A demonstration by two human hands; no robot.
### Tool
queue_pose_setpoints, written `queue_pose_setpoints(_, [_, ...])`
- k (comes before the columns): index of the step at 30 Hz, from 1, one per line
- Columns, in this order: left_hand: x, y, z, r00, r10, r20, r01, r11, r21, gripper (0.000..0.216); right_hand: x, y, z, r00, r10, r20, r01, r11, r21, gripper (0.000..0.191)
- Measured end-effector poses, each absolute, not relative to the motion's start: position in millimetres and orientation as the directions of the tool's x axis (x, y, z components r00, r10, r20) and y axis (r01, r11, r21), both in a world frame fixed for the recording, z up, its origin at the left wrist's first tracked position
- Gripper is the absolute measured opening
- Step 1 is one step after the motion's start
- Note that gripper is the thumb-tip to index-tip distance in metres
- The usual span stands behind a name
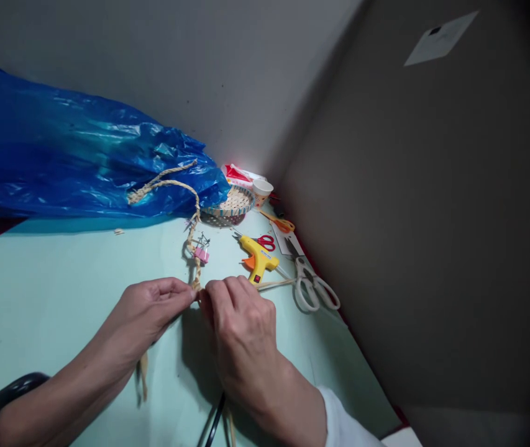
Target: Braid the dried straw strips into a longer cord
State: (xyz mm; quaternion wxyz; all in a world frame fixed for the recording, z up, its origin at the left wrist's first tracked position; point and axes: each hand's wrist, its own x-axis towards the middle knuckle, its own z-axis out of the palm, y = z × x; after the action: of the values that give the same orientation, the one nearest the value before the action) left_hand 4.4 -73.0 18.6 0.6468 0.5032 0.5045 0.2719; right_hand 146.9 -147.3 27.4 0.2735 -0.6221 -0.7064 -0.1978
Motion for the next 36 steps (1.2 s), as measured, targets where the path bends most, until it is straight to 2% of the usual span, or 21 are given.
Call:
queue_pose_setpoints(7, [6, -73, 23, 0.361, 0.862, -0.356, 0.130, 0.331, 0.935, 0.036, 143, -147, 28, -0.249, 0.673, 0.697, 0.963, 0.252, 0.100, 0.035])
queue_pose_setpoints(11, [7, -73, 22, 0.349, 0.860, -0.372, 0.103, 0.360, 0.927, 0.037, 142, -143, 24, -0.298, 0.592, 0.748, 0.946, 0.289, 0.148, 0.037])
queue_pose_setpoints(16, [3, -72, 16, 0.407, 0.842, -0.354, 0.005, 0.386, 0.923, 0.036, 144, -141, 18, -0.314, 0.560, 0.767, 0.938, 0.307, 0.160, 0.034])
queue_pose_setpoints(20, [0, -71, 15, 0.420, 0.825, -0.377, -0.036, 0.430, 0.902, 0.043, 145, -142, 16, -0.325, 0.533, 0.781, 0.927, 0.343, 0.152, 0.028])
queue_pose_setpoints(24, [1, -70, 18, 0.417, 0.814, -0.404, -0.044, 0.462, 0.886, 0.048, 147, -145, 15, -0.336, 0.564, 0.755, 0.917, 0.378, 0.126, 0.025])
queue_pose_setpoints(28, [1, -68, 14, 0.457, 0.817, -0.352, -0.056, 0.422, 0.905, 0.047, 148, -147, 13, -0.316, 0.591, 0.742, 0.925, 0.367, 0.102, 0.026])
queue_pose_setpoints(30, [1, -67, 12, 0.457, 0.816, -0.355, -0.035, 0.416, 0.909, 0.047, 149, -148, 11, -0.300, 0.609, 0.734, 0.927, 0.367, 0.074, 0.025])
queue_pose_setpoints(32, [0, -66, 11, 0.447, 0.814, -0.369, -0.012, 0.419, 0.908, 0.047, 150, -148, 12, -0.259, 0.659, 0.707, 0.926, 0.378, -0.014, 0.024])
queue_pose_setpoints(36, [-1, -68, 11, 0.413, 0.838, -0.357, -0.003, 0.393, 0.919, 0.042, 159, -150, 26, -0.094, 0.843, 0.529, 0.894, 0.305, -0.328, 0.021])
